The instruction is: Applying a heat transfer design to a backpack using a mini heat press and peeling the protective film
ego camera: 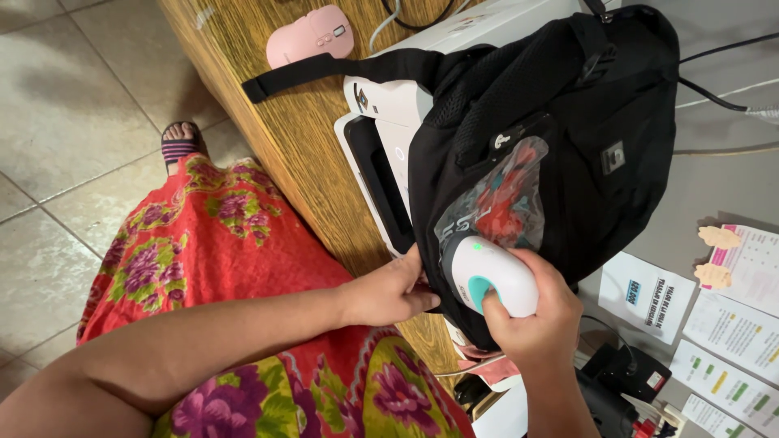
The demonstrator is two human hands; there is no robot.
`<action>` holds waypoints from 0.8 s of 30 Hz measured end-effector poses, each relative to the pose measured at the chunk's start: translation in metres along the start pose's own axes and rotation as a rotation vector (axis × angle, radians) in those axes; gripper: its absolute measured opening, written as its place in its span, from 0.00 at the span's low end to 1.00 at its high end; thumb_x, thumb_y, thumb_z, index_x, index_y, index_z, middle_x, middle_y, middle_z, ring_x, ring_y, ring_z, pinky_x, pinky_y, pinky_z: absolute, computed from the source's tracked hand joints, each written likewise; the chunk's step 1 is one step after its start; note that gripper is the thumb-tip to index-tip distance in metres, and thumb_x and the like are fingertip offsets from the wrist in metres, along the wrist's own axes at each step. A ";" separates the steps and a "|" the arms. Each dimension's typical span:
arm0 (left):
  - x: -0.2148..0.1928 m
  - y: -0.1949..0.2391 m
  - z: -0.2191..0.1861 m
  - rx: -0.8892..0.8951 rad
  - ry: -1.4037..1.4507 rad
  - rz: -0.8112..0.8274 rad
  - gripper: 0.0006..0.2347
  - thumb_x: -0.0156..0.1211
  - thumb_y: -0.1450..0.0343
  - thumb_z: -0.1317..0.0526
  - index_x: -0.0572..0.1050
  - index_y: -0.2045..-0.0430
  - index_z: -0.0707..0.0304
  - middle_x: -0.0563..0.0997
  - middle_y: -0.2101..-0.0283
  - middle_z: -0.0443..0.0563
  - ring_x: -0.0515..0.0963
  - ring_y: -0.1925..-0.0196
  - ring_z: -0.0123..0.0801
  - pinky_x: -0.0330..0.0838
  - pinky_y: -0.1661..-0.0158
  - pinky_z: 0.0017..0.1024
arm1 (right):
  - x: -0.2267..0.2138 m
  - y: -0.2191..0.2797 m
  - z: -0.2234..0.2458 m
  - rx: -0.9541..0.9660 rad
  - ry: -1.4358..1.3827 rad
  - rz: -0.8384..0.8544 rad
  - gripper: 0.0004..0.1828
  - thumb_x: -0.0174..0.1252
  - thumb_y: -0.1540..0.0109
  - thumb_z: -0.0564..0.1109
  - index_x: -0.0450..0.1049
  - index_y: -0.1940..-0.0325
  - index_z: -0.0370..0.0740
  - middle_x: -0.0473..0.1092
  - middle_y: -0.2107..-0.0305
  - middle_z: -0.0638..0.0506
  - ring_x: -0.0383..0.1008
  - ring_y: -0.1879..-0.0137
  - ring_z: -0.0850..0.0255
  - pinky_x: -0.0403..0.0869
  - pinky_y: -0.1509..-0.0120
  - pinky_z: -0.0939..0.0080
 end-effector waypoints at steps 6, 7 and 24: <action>-0.005 0.002 -0.012 -0.186 -0.069 -0.016 0.34 0.64 0.33 0.59 0.54 0.34 0.63 0.71 0.37 0.53 0.71 0.35 0.35 0.65 0.34 0.31 | -0.003 -0.003 0.006 0.013 -0.038 -0.005 0.27 0.64 0.51 0.38 0.77 0.46 0.35 0.78 0.53 0.44 0.79 0.49 0.50 0.77 0.42 0.54; -0.007 0.003 -0.020 -0.185 -0.069 -0.017 0.34 0.64 0.33 0.59 0.54 0.34 0.63 0.71 0.37 0.53 0.71 0.35 0.35 0.65 0.34 0.31 | -0.003 -0.004 0.007 0.011 -0.038 -0.005 0.27 0.64 0.51 0.38 0.77 0.46 0.35 0.78 0.53 0.44 0.79 0.49 0.50 0.77 0.42 0.54; -0.046 0.010 -0.063 -0.064 -0.025 -0.444 0.22 0.66 0.31 0.57 0.68 0.47 0.69 0.85 0.54 0.69 0.85 0.47 0.55 0.82 0.51 0.46 | -0.017 -0.045 -0.056 0.049 -0.201 -0.037 0.23 0.71 0.45 0.39 0.78 0.46 0.33 0.77 0.61 0.38 0.79 0.51 0.41 0.75 0.43 0.43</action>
Point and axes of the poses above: each hand's wrist, its own y-axis away from the middle knuckle, its own x-axis out of the palm, z = x × y, the point moved 9 cm from there along -y, towards the middle knuckle
